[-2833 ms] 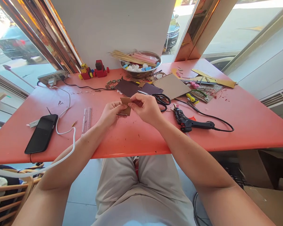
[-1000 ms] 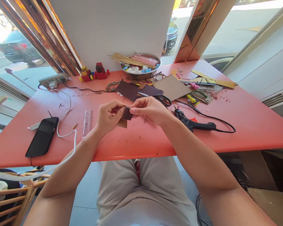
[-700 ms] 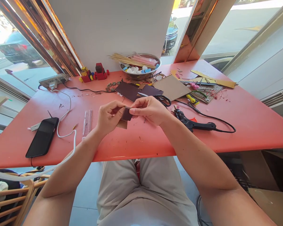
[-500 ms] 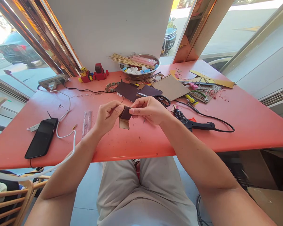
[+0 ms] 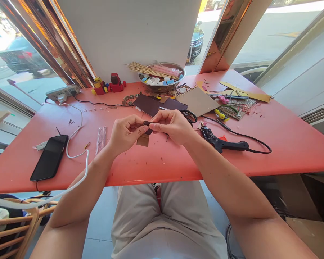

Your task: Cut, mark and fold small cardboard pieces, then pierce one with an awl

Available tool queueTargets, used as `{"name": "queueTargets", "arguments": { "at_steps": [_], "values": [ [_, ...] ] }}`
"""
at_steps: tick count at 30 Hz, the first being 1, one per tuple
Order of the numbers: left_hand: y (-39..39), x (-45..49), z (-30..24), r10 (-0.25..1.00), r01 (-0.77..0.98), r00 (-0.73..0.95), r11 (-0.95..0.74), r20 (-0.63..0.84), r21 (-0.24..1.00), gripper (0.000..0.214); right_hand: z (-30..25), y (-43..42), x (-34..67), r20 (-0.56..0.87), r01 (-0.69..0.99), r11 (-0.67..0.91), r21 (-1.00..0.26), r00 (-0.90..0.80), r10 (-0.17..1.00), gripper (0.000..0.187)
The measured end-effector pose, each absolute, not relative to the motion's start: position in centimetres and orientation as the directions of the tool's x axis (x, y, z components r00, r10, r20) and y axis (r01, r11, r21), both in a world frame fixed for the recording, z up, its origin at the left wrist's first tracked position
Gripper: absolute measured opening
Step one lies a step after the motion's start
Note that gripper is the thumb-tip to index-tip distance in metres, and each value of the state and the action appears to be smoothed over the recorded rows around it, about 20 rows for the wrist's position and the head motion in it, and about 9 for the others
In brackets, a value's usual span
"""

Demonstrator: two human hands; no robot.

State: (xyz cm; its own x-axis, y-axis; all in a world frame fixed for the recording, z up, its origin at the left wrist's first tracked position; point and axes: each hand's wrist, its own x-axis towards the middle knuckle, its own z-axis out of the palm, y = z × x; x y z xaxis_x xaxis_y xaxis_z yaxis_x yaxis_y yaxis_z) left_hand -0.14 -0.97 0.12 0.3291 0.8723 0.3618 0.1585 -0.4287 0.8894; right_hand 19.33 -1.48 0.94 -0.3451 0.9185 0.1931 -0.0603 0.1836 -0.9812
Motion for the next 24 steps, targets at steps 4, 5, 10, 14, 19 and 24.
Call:
{"name": "queueTargets", "arguments": {
  "at_steps": [4, 5, 10, 14, 19, 24],
  "values": [
    [-0.7, -0.3, -0.1, 0.865, 0.187, 0.326, -0.453, 0.380, 0.871, 0.034, 0.9, -1.4, 19.5, 0.258, 0.083, 0.311, -0.947, -0.383, 0.887, 0.047],
    [-0.6, -0.3, -0.2, 0.866, 0.196, 0.319, -0.458, 0.386, 0.867, 0.032, 0.8, -1.3, 19.5, 0.279, 0.119, 0.346, -0.931, -0.381, 0.881, 0.045],
    [-0.1, -0.3, -0.6, 0.899, 0.181, 0.270, -0.400, 0.346, 0.898, 0.043, 0.4, -1.1, 19.4, 0.371, 0.248, 0.467, -0.849, -0.350, 0.860, 0.029],
    [0.0, -0.1, -0.4, 0.894, 0.150, 0.402, -0.278, 0.198, 0.949, 0.053, 0.5, -1.3, 19.2, 0.473, 0.273, 0.561, -0.782, -0.326, 0.819, 0.020],
    [-0.4, -0.1, 0.2, 0.831, 0.193, 0.541, -0.274, 0.131, 0.942, 0.057, 0.4, -1.4, 19.0, 0.457, 0.308, 0.578, -0.756, -0.384, 0.802, 0.017],
    [-0.7, -0.1, 0.5, 0.776, 0.204, 0.621, -0.295, 0.110, 0.934, 0.057, 0.4, -1.8, 18.7, 0.437, 0.295, 0.588, -0.753, -0.445, 0.782, 0.029]
  ]
}}
